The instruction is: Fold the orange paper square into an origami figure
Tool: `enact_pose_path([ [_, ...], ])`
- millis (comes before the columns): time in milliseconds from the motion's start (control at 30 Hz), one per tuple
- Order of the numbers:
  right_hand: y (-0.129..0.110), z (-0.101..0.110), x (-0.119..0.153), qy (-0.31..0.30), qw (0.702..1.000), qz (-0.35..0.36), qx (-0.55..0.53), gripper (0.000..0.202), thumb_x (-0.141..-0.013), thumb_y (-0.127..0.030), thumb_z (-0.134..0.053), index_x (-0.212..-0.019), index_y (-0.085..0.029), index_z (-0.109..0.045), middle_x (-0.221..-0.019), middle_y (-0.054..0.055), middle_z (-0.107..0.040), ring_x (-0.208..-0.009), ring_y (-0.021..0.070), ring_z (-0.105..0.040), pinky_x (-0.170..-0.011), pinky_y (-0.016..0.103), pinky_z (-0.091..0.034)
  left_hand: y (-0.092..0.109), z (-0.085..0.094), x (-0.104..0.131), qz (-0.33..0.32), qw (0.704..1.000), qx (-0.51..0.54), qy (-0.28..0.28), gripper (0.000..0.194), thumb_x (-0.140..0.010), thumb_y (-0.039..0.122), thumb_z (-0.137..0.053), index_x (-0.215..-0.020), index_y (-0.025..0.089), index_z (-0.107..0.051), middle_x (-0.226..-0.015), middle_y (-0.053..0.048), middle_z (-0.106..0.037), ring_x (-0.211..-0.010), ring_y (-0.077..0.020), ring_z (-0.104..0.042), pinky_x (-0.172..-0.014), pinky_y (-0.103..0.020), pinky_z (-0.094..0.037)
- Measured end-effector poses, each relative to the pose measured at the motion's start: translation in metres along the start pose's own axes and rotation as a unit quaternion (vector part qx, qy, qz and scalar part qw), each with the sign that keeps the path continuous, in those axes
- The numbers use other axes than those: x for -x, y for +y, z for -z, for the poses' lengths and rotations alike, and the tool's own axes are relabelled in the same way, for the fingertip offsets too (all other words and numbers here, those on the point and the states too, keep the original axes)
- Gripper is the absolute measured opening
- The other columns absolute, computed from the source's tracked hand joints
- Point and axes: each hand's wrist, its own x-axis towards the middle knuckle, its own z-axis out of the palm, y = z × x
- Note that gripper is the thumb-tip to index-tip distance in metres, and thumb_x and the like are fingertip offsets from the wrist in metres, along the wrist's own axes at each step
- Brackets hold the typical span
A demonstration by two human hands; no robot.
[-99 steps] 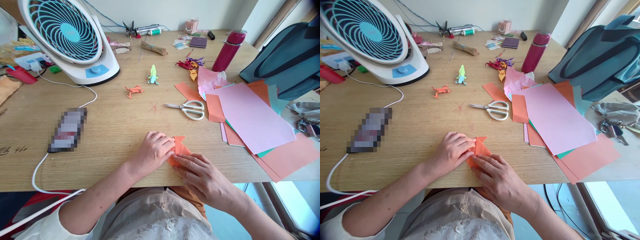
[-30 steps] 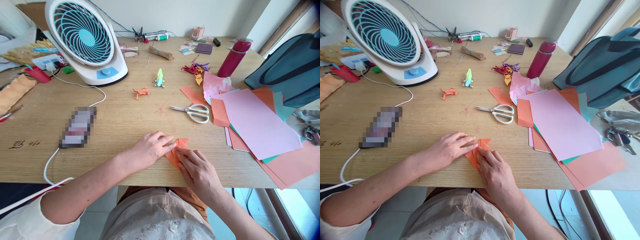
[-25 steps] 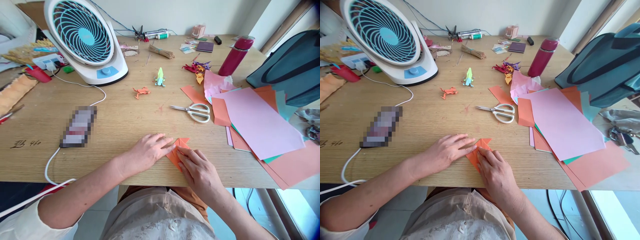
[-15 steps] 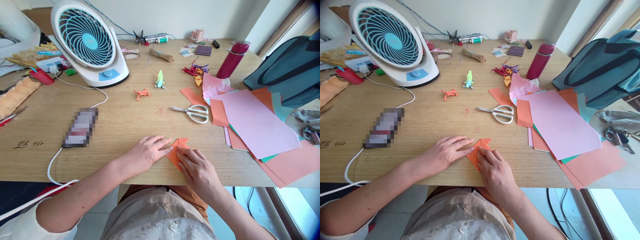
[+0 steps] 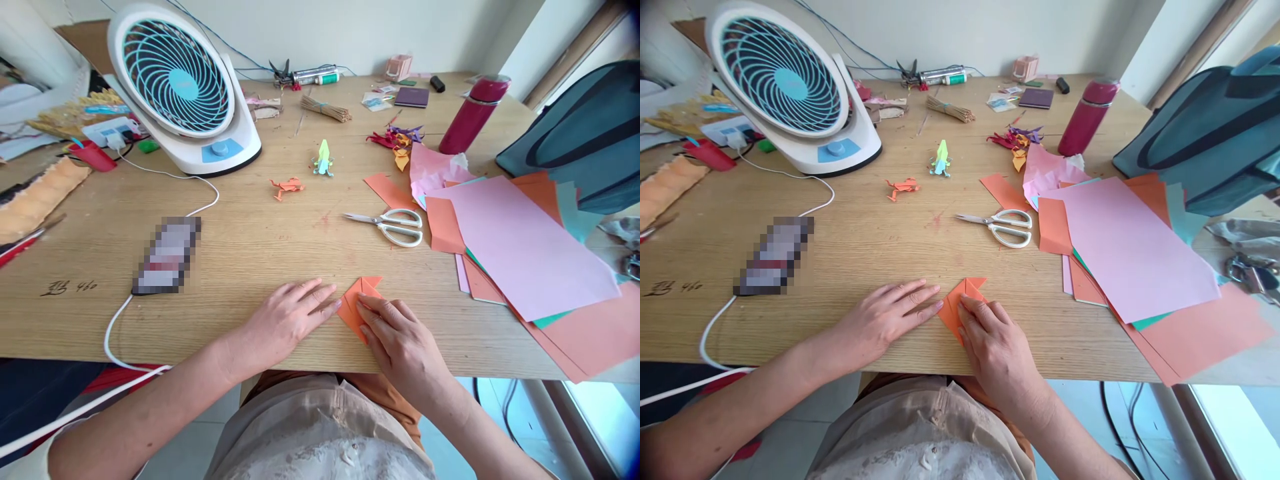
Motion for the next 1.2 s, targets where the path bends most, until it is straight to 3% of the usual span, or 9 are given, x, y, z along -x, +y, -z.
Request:
enact_pose_path([
  [233,0.0,-0.001,0.003,-0.011,1.0,-0.006,0.0,0.028,-0.098,-0.007,-0.046,-0.117,-0.006,-0.065,-0.12,0.018,-0.068,-0.094,0.0248,-0.062,-0.078,0.04,-0.058,-0.003,-0.001,-0.001,0.022,0.998,0.049,0.031,0.053,-0.091,-0.001,-0.043,-0.135,0.025,-0.057,-0.147,-0.004,-0.053,-0.134,-0.027,-0.046,-0.106,-0.045,-0.044],
  [367,0.001,-0.003,0.005,-0.016,1.0,-0.009,0.0,0.029,-0.098,-0.009,-0.045,-0.12,-0.008,-0.064,-0.123,0.017,-0.066,-0.098,0.0254,-0.062,-0.081,0.041,-0.057,0.007,0.008,-0.027,0.09,0.988,0.118,0.051,0.038,-0.092,0.001,-0.045,-0.117,0.021,-0.066,-0.119,-0.005,-0.065,-0.108,-0.0216,-0.059,-0.094,-0.037,-0.049],
  [533,0.0,-0.001,0.004,-0.015,1.0,-0.008,-0.026,0.026,-0.099,-0.011,-0.044,-0.117,-0.011,-0.064,-0.12,0.016,-0.067,-0.1,0.0253,-0.063,-0.083,0.042,-0.056,0.029,0.004,-0.063,0.226,0.957,0.173,0.055,0.012,-0.096,0.024,-0.054,-0.095,0.016,-0.062,-0.1,-0.008,-0.062,-0.094,-0.023,-0.06,-0.085,-0.038,-0.051],
  [733,-0.004,0.0,0.01,0.008,0.993,-0.056,-0.103,0.026,-0.099,-0.01,-0.042,-0.112,-0.019,-0.063,-0.116,0.013,-0.065,-0.1,0.0233,-0.063,-0.086,0.041,-0.056,0.031,-0.002,-0.076,0.265,0.897,0.342,0.086,0.008,-0.084,0.015,-0.065,-0.08,0.019,-0.058,-0.087,-0.003,-0.064,-0.084,-0.0206,-0.061,-0.078,-0.033,-0.047],
  [833,-0.002,0.003,0.018,0.091,0.982,-0.093,-0.135,0.024,-0.098,-0.011,-0.045,-0.112,-0.022,-0.061,-0.117,0.011,-0.061,-0.1,0.0209,-0.062,-0.081,0.036,-0.055,0.021,0.005,-0.082,0.253,0.86,0.433,0.095,0.007,-0.082,0.016,-0.064,-0.079,0.019,-0.058,-0.076,0.001,-0.065,-0.07,-0.0156,-0.06,-0.066,-0.026,-0.045],
  [967,0.018,0.022,0.014,0.244,0.949,-0.174,-0.098,0.018,-0.093,-0.021,-0.059,-0.111,-0.022,-0.058,-0.109,0.009,-0.06,-0.088,0.0203,-0.058,-0.069,0.033,-0.05,-0.001,0.021,-0.103,0.194,0.838,0.499,0.104,0.007,-0.079,0.021,-0.067,-0.077,0.017,-0.062,-0.076,0.0,-0.066,-0.07,-0.0136,-0.06,-0.061,-0.023,-0.043],
  [1067,0.04,0.044,-0.008,0.208,0.95,-0.214,-0.09,0.033,-0.092,-0.034,-0.061,-0.123,-0.023,-0.057,-0.111,0.009,-0.061,-0.092,0.0218,-0.057,-0.075,0.035,-0.049,-0.021,0.036,-0.125,0.132,0.829,0.535,0.092,0.009,-0.074,0.022,-0.071,-0.074,0.016,-0.063,-0.072,0.001,-0.065,-0.067,-0.0122,-0.059,-0.06,-0.022,-0.042],
  [1133,0.053,0.055,-0.027,0.152,0.959,-0.206,-0.12,0.027,-0.092,-0.039,-0.06,-0.113,-0.022,-0.063,-0.105,0.007,-0.063,-0.092,0.0214,-0.057,-0.075,0.033,-0.047,-0.032,0.048,-0.137,0.099,0.824,0.551,0.083,0.013,-0.073,0.024,-0.073,-0.074,0.016,-0.064,-0.07,0.002,-0.064,-0.065,-0.0113,-0.058,-0.06,-0.021,-0.042],
  [1200,0.064,0.06,-0.046,0.104,0.959,-0.205,-0.167,0.025,-0.093,-0.042,-0.058,-0.097,-0.02,-0.068,-0.08,0.001,-0.059,-0.071,0.0163,-0.051,-0.065,0.028,-0.043,-0.042,0.06,-0.146,0.083,0.821,0.559,0.081,0.016,-0.072,0.025,-0.075,-0.078,0.015,-0.064,-0.071,0.002,-0.063,-0.066,-0.0112,-0.058,-0.059,-0.021,-0.042],
])
